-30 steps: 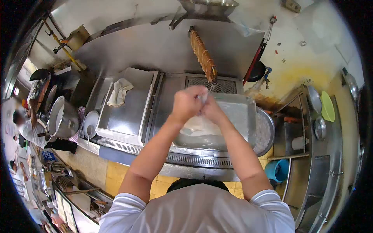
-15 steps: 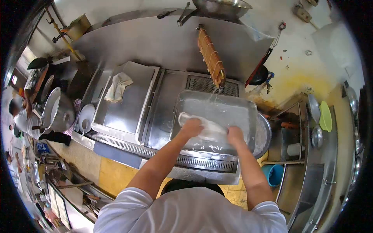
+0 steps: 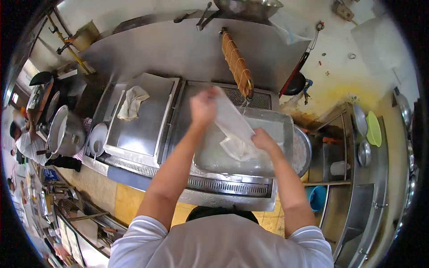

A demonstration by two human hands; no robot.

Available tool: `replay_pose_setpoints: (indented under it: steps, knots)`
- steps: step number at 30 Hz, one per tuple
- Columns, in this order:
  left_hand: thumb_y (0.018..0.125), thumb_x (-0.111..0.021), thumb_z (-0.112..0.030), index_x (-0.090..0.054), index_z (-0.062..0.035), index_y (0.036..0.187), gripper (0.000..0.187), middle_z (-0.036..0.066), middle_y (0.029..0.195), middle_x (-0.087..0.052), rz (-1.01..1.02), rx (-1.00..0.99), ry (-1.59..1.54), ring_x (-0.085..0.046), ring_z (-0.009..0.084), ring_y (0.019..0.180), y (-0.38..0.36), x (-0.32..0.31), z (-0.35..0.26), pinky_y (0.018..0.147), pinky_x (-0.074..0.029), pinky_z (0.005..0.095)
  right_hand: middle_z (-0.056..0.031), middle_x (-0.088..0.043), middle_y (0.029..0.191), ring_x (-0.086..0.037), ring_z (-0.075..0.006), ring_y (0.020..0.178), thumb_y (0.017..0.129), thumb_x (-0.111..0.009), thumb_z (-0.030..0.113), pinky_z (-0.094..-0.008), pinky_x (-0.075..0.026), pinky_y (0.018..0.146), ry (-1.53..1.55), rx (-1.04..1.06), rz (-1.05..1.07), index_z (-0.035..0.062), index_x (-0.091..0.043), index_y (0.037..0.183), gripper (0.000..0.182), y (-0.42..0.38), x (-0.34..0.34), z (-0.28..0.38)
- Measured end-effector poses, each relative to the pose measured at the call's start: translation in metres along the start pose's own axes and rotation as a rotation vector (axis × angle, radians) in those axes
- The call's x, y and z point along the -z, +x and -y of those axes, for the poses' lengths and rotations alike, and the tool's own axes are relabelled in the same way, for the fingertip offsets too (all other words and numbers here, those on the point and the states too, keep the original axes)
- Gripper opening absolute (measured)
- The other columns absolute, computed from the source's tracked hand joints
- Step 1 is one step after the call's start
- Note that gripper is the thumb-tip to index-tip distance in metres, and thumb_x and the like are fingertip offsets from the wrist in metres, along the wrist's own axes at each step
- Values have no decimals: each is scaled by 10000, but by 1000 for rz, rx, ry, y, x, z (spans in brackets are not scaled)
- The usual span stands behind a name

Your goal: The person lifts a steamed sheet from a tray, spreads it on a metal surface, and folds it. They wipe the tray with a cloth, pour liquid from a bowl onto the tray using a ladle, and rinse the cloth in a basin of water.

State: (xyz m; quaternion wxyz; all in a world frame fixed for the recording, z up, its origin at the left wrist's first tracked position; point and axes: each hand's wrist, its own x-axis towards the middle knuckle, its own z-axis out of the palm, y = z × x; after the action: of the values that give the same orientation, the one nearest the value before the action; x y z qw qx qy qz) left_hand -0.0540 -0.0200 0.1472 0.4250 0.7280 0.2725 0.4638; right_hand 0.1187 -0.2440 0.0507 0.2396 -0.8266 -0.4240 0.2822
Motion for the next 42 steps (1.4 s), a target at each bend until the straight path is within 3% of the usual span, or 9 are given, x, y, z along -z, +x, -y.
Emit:
replay_pose_setpoints:
  steps: [4,8,10,15,23,31,34,37,42]
  knots:
    - [807,-615,46,-754,-52,1056,302,179,1004,-751,-68,148,166,-731,333,900,-4,37,-9,828,-576,342,-230,-736,1087,-717,-344,1028,818,-594,98,-421,-547,894,-463,-28,81,6,-748,1069,308,-18,27,-44]
    - [775,-633,47,-753,-55,1060,326,170,1021,-750,149,-172,194,-734,328,911,-42,-1,-16,833,-589,383,-181,-750,1037,-712,-295,1021,823,-631,55,-406,-549,912,411,403,-216,6,-726,1121,317,6,21,62]
    - [759,-634,50,-752,-52,1058,337,164,1023,-751,188,-306,120,-734,331,923,-47,-15,-38,838,-593,400,-230,-738,1075,-710,-335,1036,823,-623,75,-410,-541,938,649,231,-116,-11,-726,1119,325,19,6,112]
    - [765,-621,78,-720,24,1040,297,146,958,-765,-265,33,50,-741,239,861,22,75,-82,807,-580,363,-287,-699,955,-706,-358,892,823,-619,106,-444,-547,847,-21,204,-273,-7,-736,984,228,24,-33,-40]
    - [782,-586,89,-748,-66,1031,335,172,1027,-748,138,-321,149,-738,326,910,-50,4,-41,818,-581,374,-228,-737,980,-715,-353,952,862,-600,87,-424,-531,869,604,407,-207,2,-725,1038,233,0,17,143]
    - [820,-640,45,-759,-64,1010,249,158,1002,-761,-48,-150,266,-739,320,877,-25,70,-21,771,-581,377,-223,-730,907,-718,-294,915,807,-598,20,-417,-536,823,-170,43,-160,-13,-723,1015,245,-1,16,7]
    - [827,-647,35,-765,-67,1013,242,157,981,-763,107,-327,271,-744,308,871,-50,22,-15,763,-579,369,-127,-733,841,-697,-255,826,818,-616,24,-408,-531,744,415,540,-462,-20,-712,971,185,-4,9,105]
    - [827,-652,29,-771,-67,1014,242,166,974,-759,119,-274,120,-750,294,875,-46,6,-43,775,-577,355,-202,-736,887,-715,-249,904,858,-608,105,-414,-532,820,543,115,-72,-31,-716,985,216,0,-9,117]
    - [905,-694,-121,-767,-53,1029,160,189,972,-749,-30,-58,95,-743,323,853,-3,40,-27,787,-569,379,-111,-678,816,-632,-184,822,909,-576,86,-344,-508,770,74,88,-151,-25,-708,997,194,-25,-2,-2]
